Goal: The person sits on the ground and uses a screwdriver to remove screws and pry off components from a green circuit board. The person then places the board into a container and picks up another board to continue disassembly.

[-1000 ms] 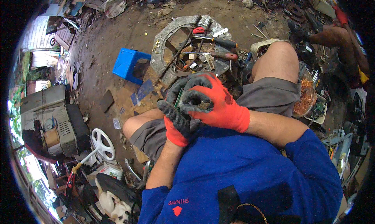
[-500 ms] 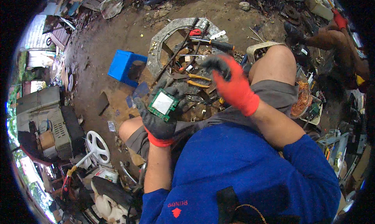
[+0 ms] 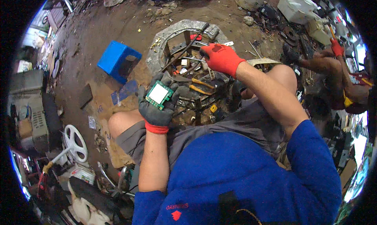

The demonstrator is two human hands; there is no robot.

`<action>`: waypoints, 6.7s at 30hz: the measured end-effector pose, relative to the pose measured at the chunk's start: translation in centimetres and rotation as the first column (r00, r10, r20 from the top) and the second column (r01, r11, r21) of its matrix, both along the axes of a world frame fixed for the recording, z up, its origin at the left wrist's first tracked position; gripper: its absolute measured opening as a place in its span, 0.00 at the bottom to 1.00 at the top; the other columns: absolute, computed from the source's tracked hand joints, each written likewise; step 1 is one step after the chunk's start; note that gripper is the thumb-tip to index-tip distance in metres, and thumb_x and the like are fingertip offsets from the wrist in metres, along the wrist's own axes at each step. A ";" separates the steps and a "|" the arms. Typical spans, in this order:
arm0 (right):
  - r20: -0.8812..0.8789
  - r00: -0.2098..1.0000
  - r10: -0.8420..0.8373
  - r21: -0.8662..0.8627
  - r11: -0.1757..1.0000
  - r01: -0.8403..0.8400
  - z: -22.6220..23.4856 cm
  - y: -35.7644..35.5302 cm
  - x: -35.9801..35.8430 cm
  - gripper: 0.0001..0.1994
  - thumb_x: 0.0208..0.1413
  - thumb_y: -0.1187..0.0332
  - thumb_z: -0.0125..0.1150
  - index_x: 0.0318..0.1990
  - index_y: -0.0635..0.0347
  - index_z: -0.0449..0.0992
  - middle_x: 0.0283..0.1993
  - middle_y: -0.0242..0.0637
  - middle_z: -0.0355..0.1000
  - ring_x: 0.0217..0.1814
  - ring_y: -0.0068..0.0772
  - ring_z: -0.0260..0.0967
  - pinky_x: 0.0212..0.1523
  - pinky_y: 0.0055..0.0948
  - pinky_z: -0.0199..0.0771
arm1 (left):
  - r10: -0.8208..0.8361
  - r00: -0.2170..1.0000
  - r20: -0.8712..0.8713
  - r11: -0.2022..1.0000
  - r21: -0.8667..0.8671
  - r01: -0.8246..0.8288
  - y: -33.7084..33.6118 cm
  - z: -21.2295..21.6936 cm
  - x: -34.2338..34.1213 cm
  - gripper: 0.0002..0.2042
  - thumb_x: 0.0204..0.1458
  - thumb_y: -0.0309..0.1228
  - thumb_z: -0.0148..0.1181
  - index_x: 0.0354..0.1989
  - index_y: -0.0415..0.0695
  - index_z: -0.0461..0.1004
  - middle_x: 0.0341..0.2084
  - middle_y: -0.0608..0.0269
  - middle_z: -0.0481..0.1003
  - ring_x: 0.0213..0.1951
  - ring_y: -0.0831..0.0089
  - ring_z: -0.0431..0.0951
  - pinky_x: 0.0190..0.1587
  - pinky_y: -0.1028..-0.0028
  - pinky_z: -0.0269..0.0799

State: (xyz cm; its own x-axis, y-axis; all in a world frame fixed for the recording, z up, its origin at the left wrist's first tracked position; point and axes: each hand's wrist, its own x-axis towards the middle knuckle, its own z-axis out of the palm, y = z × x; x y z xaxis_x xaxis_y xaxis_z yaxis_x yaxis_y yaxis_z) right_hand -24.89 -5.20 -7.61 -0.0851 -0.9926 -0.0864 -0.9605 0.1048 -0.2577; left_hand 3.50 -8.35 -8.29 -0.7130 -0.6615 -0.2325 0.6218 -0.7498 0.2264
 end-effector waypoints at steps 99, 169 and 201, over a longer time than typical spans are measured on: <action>0.650 0.716 0.256 -0.229 0.964 -0.137 3.0 6.6 11.0 0.25 0.51 0.68 0.59 0.59 0.55 0.68 0.40 0.51 0.73 0.43 0.53 0.72 0.44 0.43 0.72 | 0.344 0.907 0.243 0.582 -0.813 -0.002 3.0 -2.3 0.8 0.09 0.48 0.16 0.55 0.39 0.33 0.75 0.42 0.54 0.76 0.43 0.67 0.76 0.46 0.70 0.73; 0.303 0.918 0.255 -0.260 0.949 -0.178 4.9 7.1 10.4 0.25 0.44 0.72 0.60 0.55 0.60 0.69 0.37 0.43 0.71 0.35 0.48 0.72 0.31 0.41 0.72 | 0.126 0.894 0.430 0.915 -0.398 0.063 3.1 1.3 -2.1 0.26 0.55 0.20 0.56 0.62 0.44 0.59 0.51 0.54 0.71 0.51 0.62 0.74 0.55 0.64 0.70; 0.534 0.783 0.319 -0.240 0.945 -0.221 2.8 6.7 10.4 0.25 0.50 0.67 0.58 0.58 0.59 0.66 0.34 0.45 0.72 0.38 0.50 0.72 0.39 0.44 0.72 | 0.239 0.968 -0.076 0.957 -0.153 -0.249 0.7 -0.1 -2.5 0.24 0.60 0.55 0.43 0.50 0.48 0.72 0.42 0.54 0.76 0.45 0.54 0.75 0.48 0.50 0.72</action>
State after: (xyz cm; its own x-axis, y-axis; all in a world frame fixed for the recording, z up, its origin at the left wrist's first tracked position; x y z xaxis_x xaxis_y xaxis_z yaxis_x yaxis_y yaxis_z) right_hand -14.46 1.51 -4.83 0.2028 -0.9715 0.1229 -0.6252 -0.2250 -0.7474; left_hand 0.98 -7.66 -8.39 -0.5342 -0.8421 -0.0735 0.7965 -0.5306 0.2900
